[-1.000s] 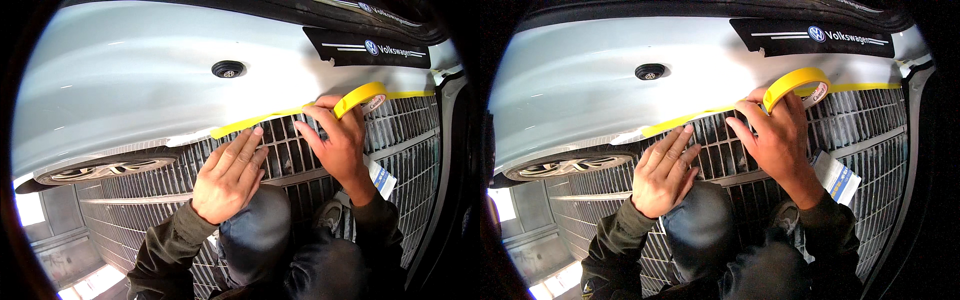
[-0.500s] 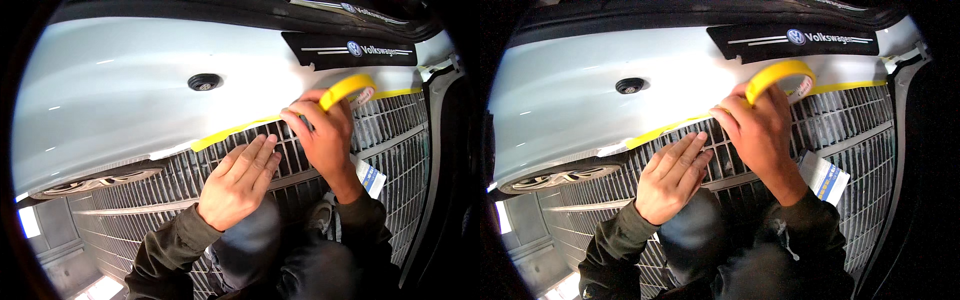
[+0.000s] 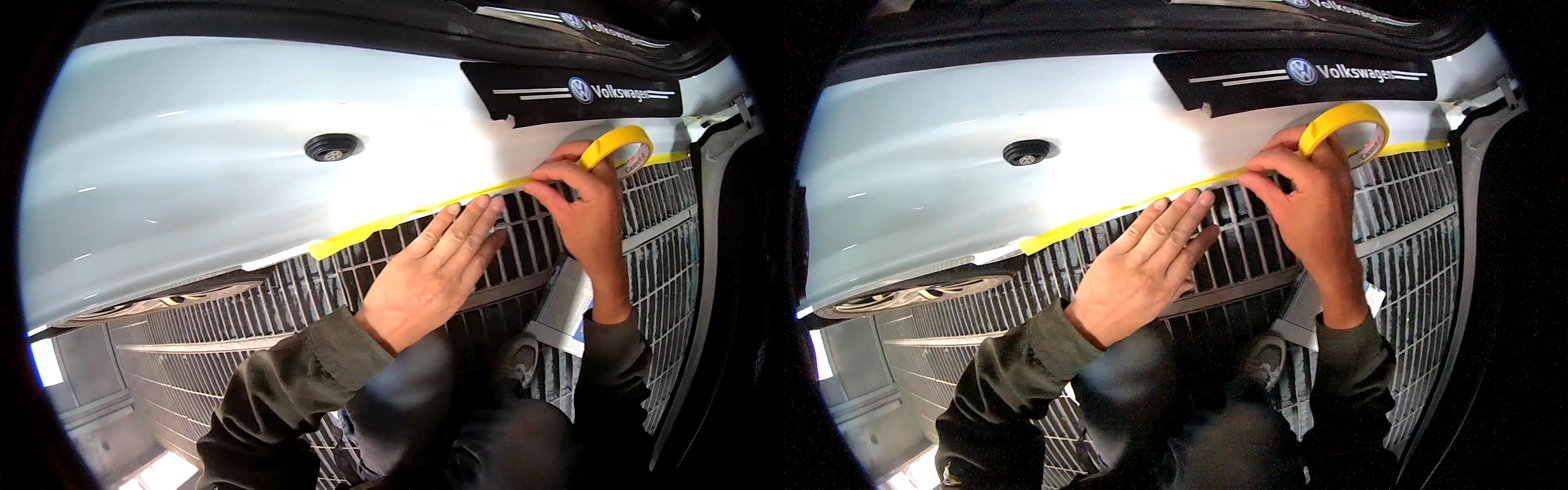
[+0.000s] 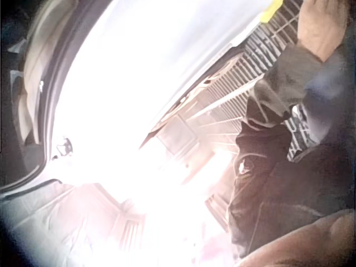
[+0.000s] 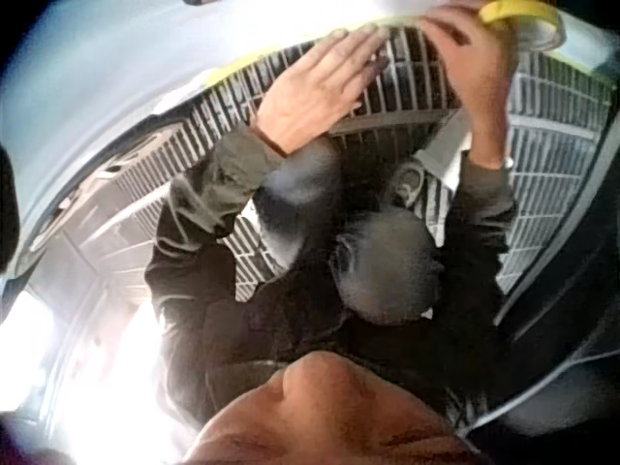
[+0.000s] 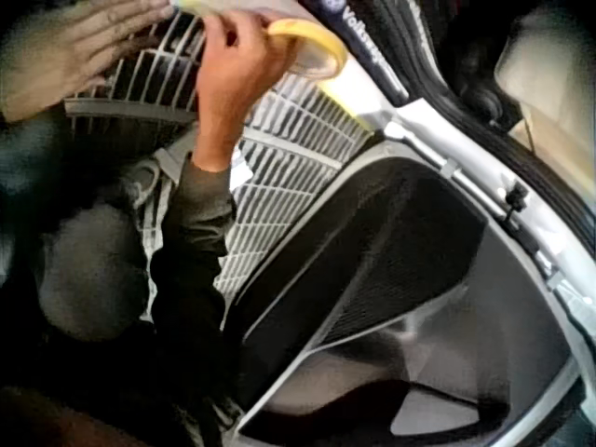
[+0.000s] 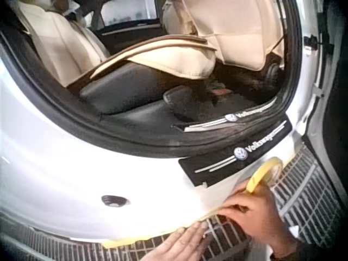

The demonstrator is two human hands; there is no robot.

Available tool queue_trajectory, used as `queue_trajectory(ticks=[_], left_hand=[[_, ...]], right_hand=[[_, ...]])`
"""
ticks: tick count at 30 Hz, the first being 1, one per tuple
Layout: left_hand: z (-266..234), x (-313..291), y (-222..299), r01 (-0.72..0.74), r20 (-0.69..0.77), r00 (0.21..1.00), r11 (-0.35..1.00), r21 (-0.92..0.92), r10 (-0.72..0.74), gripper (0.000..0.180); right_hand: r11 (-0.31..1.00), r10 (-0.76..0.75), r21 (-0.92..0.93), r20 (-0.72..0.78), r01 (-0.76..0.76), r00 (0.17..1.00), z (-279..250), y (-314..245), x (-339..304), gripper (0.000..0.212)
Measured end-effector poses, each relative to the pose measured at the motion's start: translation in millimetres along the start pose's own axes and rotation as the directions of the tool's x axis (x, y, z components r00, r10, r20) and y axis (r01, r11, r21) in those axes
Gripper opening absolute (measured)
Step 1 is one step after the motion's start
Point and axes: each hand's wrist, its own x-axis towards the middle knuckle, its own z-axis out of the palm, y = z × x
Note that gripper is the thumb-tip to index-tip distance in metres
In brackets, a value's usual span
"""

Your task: The person applies yellow masking tape along the lower edge of a white Volkswagen car door sill. They smooth the tape with their fingers, cut it with a yellow tool, and continue applying it around the door frame and interior sill area.

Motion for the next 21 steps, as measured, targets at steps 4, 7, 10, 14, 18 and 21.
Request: queue_trajectory(ticks=[4, 7, 10, 14, 18, 21], left_hand=[[1, 9, 6, 0.057, -0.046, 0.997, 0.998, 0.002, -0.057, 0.066], [-4, 17, 11, 0.135, -0.079, 0.987, 0.990, -0.031, -0.137, 0.066], [-11, 18, 14, 0.201, -0.089, 0.974, 0.976, -0.086, -0.208, 0.066], [-27, 22, 29, 0.092, -0.048, 0.994, 0.980, -0.176, -0.102, 0.068], [-23, 38, 37, 0.024, -0.029, 0.999, 0.965, -0.262, -0.033, 0.070], [-9, 49, 31, 0.034, -0.012, 0.999, 0.978, -0.205, -0.038, 0.075]], right_hand=[[0.998, 0.057, -0.024, 0.031, -0.056, 0.998, -10, -7, 10, 0.021], [0.998, 0.069, -0.005, 0.065, -0.069, 0.995, -13, -5, 13, 0.020], [0.999, 0.019, 0.054, -0.177, -0.009, 0.984, -10, -9, 6, 0.017], [0.993, 0.080, -0.046, -0.422, -0.110, 0.903, -17, -1, -35, 0.018], [0.989, 0.042, -0.114, -0.394, -0.095, 0.918, 5, 19, -61, 0.021], [0.983, 0.055, -0.136, -0.405, -0.120, 0.913, 18, 26, -62, 0.025]])
